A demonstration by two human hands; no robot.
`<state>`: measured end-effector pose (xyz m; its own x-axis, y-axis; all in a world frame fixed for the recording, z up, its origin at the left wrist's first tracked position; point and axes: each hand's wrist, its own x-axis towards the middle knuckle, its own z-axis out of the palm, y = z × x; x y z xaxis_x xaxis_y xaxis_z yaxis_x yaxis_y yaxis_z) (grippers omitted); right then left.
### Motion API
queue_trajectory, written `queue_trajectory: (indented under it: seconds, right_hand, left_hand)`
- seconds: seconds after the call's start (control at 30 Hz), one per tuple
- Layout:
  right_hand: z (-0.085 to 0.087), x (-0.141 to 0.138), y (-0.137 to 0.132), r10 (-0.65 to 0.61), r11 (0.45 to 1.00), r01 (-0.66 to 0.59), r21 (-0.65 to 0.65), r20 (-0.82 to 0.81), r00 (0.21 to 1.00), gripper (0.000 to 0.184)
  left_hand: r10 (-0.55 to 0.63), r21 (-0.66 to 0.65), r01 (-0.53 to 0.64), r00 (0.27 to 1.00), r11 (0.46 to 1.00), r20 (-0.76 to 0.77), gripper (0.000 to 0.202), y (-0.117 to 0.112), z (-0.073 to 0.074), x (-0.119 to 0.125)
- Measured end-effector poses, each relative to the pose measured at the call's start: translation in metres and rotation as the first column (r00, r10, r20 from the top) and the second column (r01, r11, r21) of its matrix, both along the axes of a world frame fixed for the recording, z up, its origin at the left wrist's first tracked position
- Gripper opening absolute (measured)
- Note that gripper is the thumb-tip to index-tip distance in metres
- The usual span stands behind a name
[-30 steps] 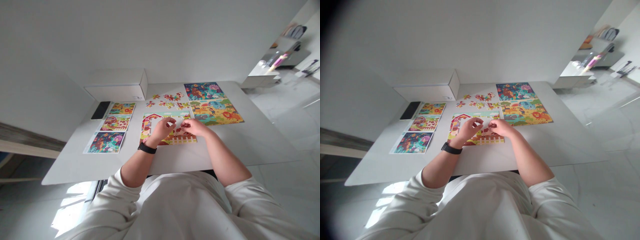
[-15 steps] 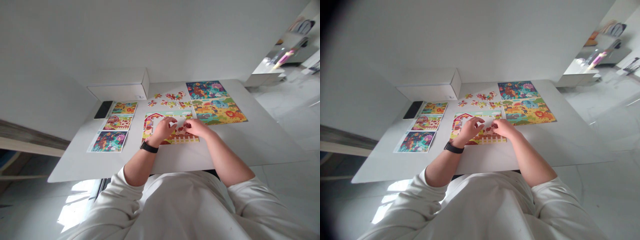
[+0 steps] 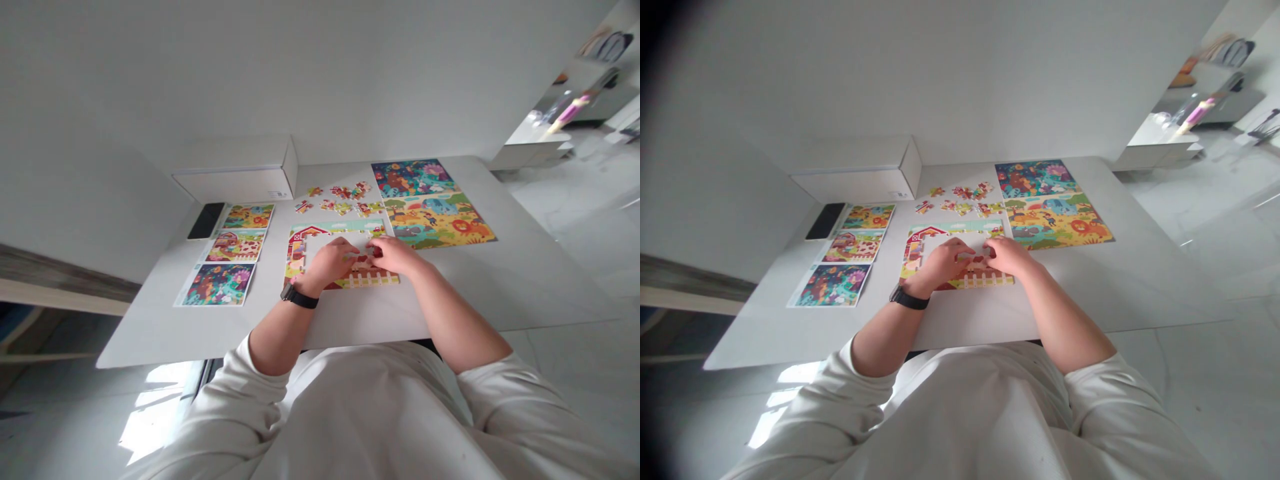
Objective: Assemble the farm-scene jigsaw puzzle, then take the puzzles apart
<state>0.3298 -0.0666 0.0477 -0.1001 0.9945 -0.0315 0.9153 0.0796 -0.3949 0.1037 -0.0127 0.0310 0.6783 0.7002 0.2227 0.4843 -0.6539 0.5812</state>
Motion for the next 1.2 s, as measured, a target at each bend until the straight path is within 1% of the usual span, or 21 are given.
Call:
queue_trajectory:
  seconds: [0.1,0.23,0.33,0.43,0.57,0.8,1.0,1.2]
  right_hand:
    - [-0.002,0.003,0.001,-0.006,1.000,0.006,0.010,-0.012,1.000,0.036]
    - [-0.001,0.010,0.003,-0.058,0.998,0.059,0.009,-0.046,0.997,0.023]
    - [0.002,0.015,0.003,-0.045,0.999,0.044,-0.025,-0.036,0.998,0.014]
    - [0.006,0.015,0.002,-0.022,0.996,0.021,-0.086,-0.009,1.000,0.011]
    - [0.007,0.012,0.001,-0.028,0.992,0.030,-0.123,0.013,1.000,0.011]
    - [0.002,0.010,0.003,-0.033,0.993,0.034,-0.116,0.011,0.999,0.015]
    - [0.002,0.009,0.002,-0.053,0.995,0.049,-0.081,-0.047,0.997,0.020]
    - [0.000,0.009,0.002,-0.044,0.995,0.043,-0.087,-0.009,0.999,0.014]
  left_hand:
    - [0.007,0.022,-0.006,0.999,1.000,-0.046,0.024,-0.002,-0.001,0.001]
    - [0.011,0.032,-0.007,0.993,0.999,-0.114,0.024,-0.004,0.001,0.002]
    - [0.011,0.016,-0.008,0.985,1.000,-0.171,0.024,-0.007,0.004,0.004]
    - [0.021,0.013,-0.019,0.979,1.000,-0.205,0.024,-0.008,0.006,0.006]
    - [0.027,0.015,-0.024,0.975,1.000,-0.220,0.025,-0.010,0.007,0.008]
    - [0.033,0.017,-0.030,0.974,0.999,-0.223,0.023,-0.011,0.009,0.008]
    - [0.033,0.018,-0.030,0.971,0.999,-0.236,0.025,-0.010,0.006,0.008]
    - [0.026,0.071,-0.009,0.967,0.997,-0.253,0.020,-0.011,0.007,0.007]
